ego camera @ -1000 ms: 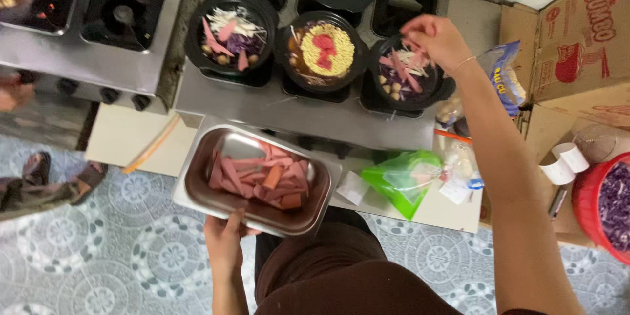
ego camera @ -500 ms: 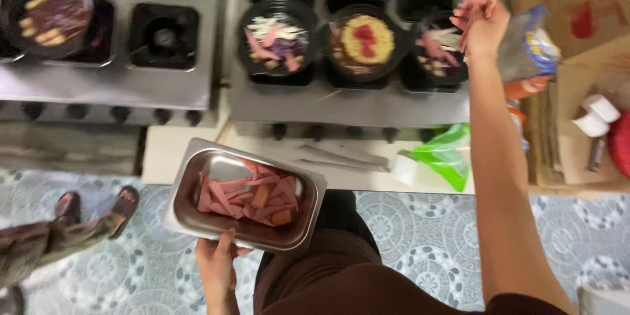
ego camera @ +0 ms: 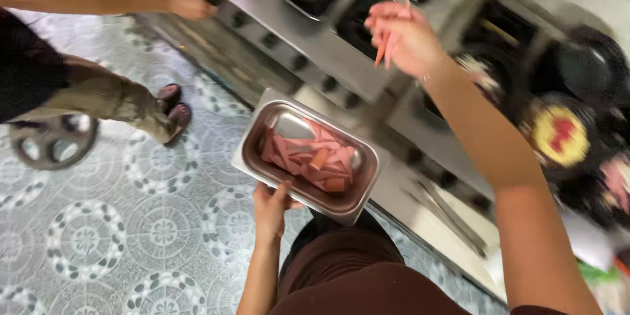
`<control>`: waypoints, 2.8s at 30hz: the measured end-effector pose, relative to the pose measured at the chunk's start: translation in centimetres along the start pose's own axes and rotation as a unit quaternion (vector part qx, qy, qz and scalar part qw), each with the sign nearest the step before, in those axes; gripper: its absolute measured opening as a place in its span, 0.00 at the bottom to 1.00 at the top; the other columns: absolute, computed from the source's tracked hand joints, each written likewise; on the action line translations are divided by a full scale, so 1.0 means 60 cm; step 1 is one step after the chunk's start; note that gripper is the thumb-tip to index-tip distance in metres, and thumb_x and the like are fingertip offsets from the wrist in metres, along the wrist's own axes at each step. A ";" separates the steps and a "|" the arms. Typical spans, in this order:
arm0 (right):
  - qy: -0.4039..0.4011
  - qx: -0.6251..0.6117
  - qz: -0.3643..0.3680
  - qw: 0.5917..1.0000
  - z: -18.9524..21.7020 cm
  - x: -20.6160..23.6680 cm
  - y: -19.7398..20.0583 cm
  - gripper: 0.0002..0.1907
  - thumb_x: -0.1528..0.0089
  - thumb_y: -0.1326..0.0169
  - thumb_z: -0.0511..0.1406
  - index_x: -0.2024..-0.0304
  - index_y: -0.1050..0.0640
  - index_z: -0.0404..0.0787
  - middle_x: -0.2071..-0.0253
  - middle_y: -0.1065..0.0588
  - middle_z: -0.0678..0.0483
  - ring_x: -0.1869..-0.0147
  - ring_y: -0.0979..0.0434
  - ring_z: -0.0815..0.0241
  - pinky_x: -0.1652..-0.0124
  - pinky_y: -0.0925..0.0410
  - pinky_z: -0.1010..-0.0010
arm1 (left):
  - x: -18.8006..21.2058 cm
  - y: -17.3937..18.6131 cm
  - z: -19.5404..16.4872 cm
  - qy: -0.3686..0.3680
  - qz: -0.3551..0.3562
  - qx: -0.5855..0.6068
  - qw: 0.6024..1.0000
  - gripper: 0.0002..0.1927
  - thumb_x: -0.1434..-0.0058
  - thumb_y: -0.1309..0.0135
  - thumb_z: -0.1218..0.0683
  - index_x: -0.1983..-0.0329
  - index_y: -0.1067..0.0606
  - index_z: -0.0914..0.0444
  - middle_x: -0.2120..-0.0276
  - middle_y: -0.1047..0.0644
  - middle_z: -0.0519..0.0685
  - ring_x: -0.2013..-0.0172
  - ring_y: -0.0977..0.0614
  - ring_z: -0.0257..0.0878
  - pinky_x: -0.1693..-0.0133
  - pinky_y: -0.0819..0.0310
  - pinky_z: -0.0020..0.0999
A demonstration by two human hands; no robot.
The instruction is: The person assembles clay pot noodle dishes on gas stoves in a commercial kitchen. They add pieces of raw meat from a plastic bag onto the noodles, place fish balls into bowls of shredded purple cabbage, pour broth from a plastic pitcher, and add slices of ham from a metal tray into the bowls. They then pick up and read printed order receipts and arrange items on a tray near the sink.
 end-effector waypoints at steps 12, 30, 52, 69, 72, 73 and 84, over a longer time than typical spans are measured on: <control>0.071 0.213 -0.176 0.959 -0.014 -0.552 -0.034 0.12 0.40 0.51 0.20 0.54 0.25 0.28 0.64 0.25 0.47 0.66 0.19 0.55 0.71 0.21 0.60 | -0.330 0.098 -0.226 0.005 -0.033 -0.021 0.999 0.14 0.40 0.46 0.64 0.52 0.31 0.73 0.66 0.21 0.58 0.74 0.15 0.46 0.75 0.14 0.40; -0.026 0.588 0.167 0.791 -0.247 -0.396 -0.405 0.17 0.37 0.43 0.43 0.47 0.21 0.47 0.46 0.20 0.49 0.37 0.21 0.49 0.37 0.31 0.56 | -0.586 0.193 -0.422 0.058 0.089 -0.075 0.992 0.21 0.41 0.47 0.63 0.45 0.34 0.69 0.61 0.23 0.57 0.70 0.16 0.47 0.73 0.15 0.42; -0.118 0.694 -0.037 0.709 -0.424 -0.557 -0.513 0.31 0.40 0.44 0.41 0.36 0.32 0.38 0.45 0.24 0.38 0.44 0.24 0.40 0.47 0.32 0.46 | -0.735 0.236 -0.507 -0.003 0.183 -0.106 0.977 0.16 0.39 0.47 0.65 0.49 0.34 0.70 0.60 0.24 0.53 0.68 0.18 0.40 0.74 0.14 0.37; 0.093 0.282 -0.222 0.929 -0.077 -0.442 -0.322 0.13 0.32 0.46 0.28 0.46 0.22 0.32 0.45 0.19 0.50 0.65 0.20 0.69 0.70 0.31 0.80 | -0.753 0.160 -0.496 0.008 0.181 -0.065 0.981 0.13 0.38 0.47 0.63 0.52 0.34 0.69 0.62 0.24 0.55 0.72 0.18 0.42 0.74 0.17 0.36; 0.058 0.333 -0.247 0.908 -0.070 -0.441 -0.237 0.13 0.31 0.45 0.29 0.44 0.22 0.32 0.50 0.18 0.49 0.64 0.20 0.68 0.70 0.33 0.80 | -0.745 0.152 -0.506 0.017 0.167 -0.060 0.984 0.13 0.38 0.48 0.63 0.52 0.34 0.70 0.61 0.24 0.56 0.71 0.17 0.43 0.73 0.17 0.37; 0.037 0.364 -0.263 0.893 -0.078 -0.452 -0.207 0.15 0.32 0.44 0.29 0.43 0.22 0.32 0.54 0.18 0.49 0.67 0.23 0.68 0.71 0.32 0.79 | -0.742 0.150 -0.510 0.022 0.161 -0.056 0.985 0.13 0.38 0.48 0.64 0.52 0.35 0.70 0.61 0.23 0.56 0.71 0.16 0.44 0.72 0.16 0.38; 0.069 0.518 -0.251 0.815 -0.081 -0.515 -0.172 0.24 0.36 0.46 0.27 0.36 0.28 0.34 0.56 0.20 0.50 0.59 0.19 0.65 0.64 0.23 0.73 | -0.761 0.129 -0.492 0.001 0.118 -0.043 0.992 0.14 0.38 0.46 0.63 0.52 0.35 0.69 0.62 0.24 0.56 0.72 0.17 0.44 0.73 0.16 0.38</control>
Point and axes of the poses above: each hand's wrist, its own x-axis away from the middle knuckle, its own y-axis out of the back of the hand, z = x × y, the point moved 1 cm from there along -x, towards the middle knuckle
